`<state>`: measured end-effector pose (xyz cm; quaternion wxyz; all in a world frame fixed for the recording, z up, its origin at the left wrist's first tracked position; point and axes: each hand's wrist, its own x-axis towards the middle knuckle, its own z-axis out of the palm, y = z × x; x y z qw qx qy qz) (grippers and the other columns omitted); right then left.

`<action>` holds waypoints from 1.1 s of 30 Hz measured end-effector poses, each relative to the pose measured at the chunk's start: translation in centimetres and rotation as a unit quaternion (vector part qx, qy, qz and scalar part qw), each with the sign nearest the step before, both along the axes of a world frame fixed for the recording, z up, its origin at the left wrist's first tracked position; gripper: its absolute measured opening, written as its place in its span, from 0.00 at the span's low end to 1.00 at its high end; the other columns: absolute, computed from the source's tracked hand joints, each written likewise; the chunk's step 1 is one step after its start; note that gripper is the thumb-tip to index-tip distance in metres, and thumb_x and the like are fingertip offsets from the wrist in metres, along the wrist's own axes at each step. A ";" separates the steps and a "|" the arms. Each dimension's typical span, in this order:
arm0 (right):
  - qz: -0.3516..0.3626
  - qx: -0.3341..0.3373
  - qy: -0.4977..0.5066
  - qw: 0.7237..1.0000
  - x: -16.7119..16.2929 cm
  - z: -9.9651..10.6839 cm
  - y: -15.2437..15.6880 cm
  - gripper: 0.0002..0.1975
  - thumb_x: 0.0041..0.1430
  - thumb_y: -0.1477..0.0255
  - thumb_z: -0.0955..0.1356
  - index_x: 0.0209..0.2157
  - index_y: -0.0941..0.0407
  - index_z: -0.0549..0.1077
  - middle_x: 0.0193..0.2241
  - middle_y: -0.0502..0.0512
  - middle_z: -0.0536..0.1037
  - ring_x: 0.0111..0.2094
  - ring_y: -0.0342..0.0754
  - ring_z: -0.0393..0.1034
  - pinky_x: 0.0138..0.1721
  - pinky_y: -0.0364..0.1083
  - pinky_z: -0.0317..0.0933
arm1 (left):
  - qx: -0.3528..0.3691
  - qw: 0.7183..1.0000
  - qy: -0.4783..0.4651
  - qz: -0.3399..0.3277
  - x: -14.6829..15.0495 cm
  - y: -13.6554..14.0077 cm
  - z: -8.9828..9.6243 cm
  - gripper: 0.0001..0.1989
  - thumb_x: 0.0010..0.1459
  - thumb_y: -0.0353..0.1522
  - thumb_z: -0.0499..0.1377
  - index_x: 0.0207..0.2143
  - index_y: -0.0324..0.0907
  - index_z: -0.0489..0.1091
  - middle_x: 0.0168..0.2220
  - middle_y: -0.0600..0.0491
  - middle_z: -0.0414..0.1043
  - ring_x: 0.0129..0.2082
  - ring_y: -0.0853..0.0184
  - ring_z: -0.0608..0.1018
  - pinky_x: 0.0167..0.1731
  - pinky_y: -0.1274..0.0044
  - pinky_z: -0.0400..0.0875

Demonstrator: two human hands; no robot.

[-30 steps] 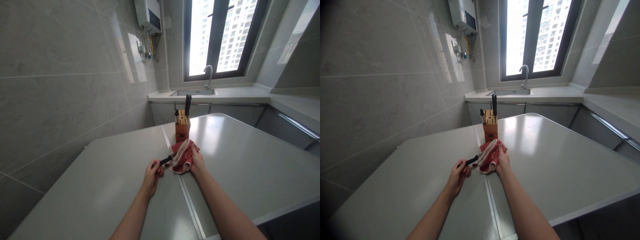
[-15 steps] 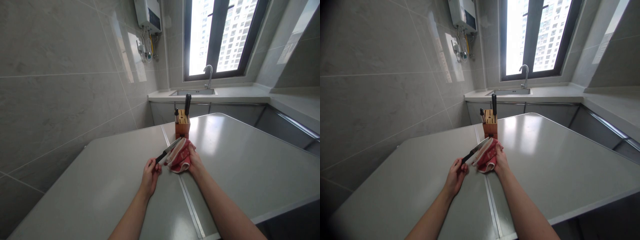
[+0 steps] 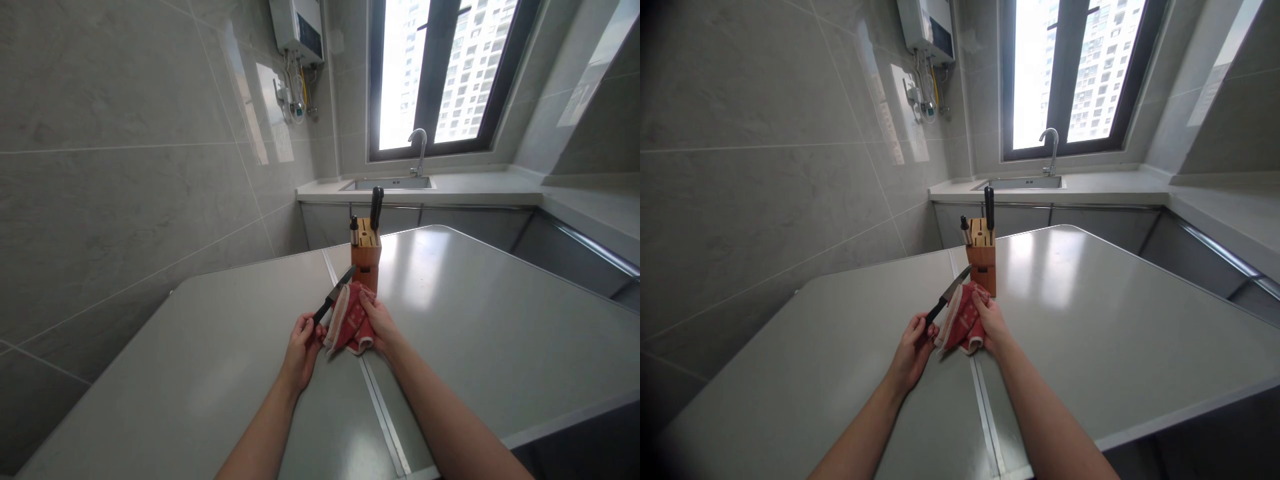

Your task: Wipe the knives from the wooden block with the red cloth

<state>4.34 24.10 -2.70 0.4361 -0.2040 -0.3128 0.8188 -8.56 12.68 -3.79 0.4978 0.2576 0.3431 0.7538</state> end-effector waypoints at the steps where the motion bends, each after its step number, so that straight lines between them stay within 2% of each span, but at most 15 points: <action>1: 0.000 0.000 -0.004 1.000 0.0 0.0 -0.1 0.15 0.47 0.64 0.72 0.35 0.55 0.70 0.31 0.54 0.80 0.31 0.48 0.76 0.35 0.47 0.71 | 0.000 1.000 0.000 -0.001 0.0 0.0 0.0 0.07 0.57 0.35 0.57 0.37 0.41 0.66 0.24 0.57 0.63 0.29 0.72 0.69 0.31 0.81 0.63; 9: 0.019 0.028 -0.009 0.999 -0.3 0.2 -0.7 0.15 0.45 0.63 0.73 0.34 0.56 0.71 0.29 0.52 0.80 0.31 0.47 0.75 0.36 0.46 0.69 | -0.005 1.000 0.027 -0.013 0.2 -0.1 0.0 0.08 0.57 0.36 0.57 0.38 0.42 0.66 0.26 0.56 0.64 0.29 0.73 0.69 0.32 0.81 0.63; 14: 0.058 0.056 -0.015 0.997 -0.6 0.2 -1.5 0.16 0.43 0.66 0.74 0.34 0.56 0.72 0.31 0.52 0.80 0.32 0.47 0.75 0.38 0.46 0.67 | -0.029 0.993 0.108 -0.032 0.6 -0.1 -0.3 0.10 0.55 0.36 0.59 0.39 0.42 0.66 0.32 0.55 0.67 0.29 0.73 0.69 0.32 0.81 0.63; 19: 0.041 0.056 -0.024 0.997 -0.5 0.3 -1.6 0.15 0.41 0.68 0.75 0.32 0.57 0.72 0.30 0.51 0.80 0.31 0.46 0.74 0.37 0.45 0.67 | -0.025 0.982 0.184 -0.020 0.9 -0.2 -0.1 0.10 0.55 0.36 0.59 0.37 0.41 0.67 0.35 0.53 0.69 0.33 0.70 0.70 0.36 0.79 0.63; 27: 0.020 0.065 -0.032 0.997 -0.5 0.3 -1.5 0.15 0.40 0.68 0.75 0.31 0.57 0.72 0.28 0.50 0.79 0.29 0.45 0.74 0.34 0.43 0.66 | -0.013 0.963 0.269 -0.027 1.5 -0.4 1.0 0.10 0.53 0.37 0.60 0.35 0.40 0.68 0.34 0.50 0.70 0.36 0.66 0.70 0.40 0.77 0.63; 30: 0.025 0.086 -0.045 0.995 -0.5 0.3 -1.5 0.15 0.41 0.67 0.75 0.32 0.57 0.73 0.29 0.52 0.79 0.30 0.46 0.74 0.34 0.44 0.66 | -0.012 0.958 0.285 -0.023 1.5 -0.3 0.9 0.11 0.53 0.38 0.60 0.35 0.39 0.69 0.35 0.50 0.70 0.38 0.64 0.70 0.42 0.76 0.63; 33: 0.041 0.094 -0.056 0.993 -0.4 0.3 -1.5 0.16 0.41 0.66 0.74 0.33 0.58 0.73 0.31 0.53 0.79 0.32 0.47 0.74 0.36 0.44 0.66 | -0.019 0.952 0.305 -0.007 1.2 -0.2 0.5 0.11 0.55 0.38 0.58 0.35 0.39 0.69 0.34 0.50 0.70 0.36 0.65 0.69 0.39 0.77 0.63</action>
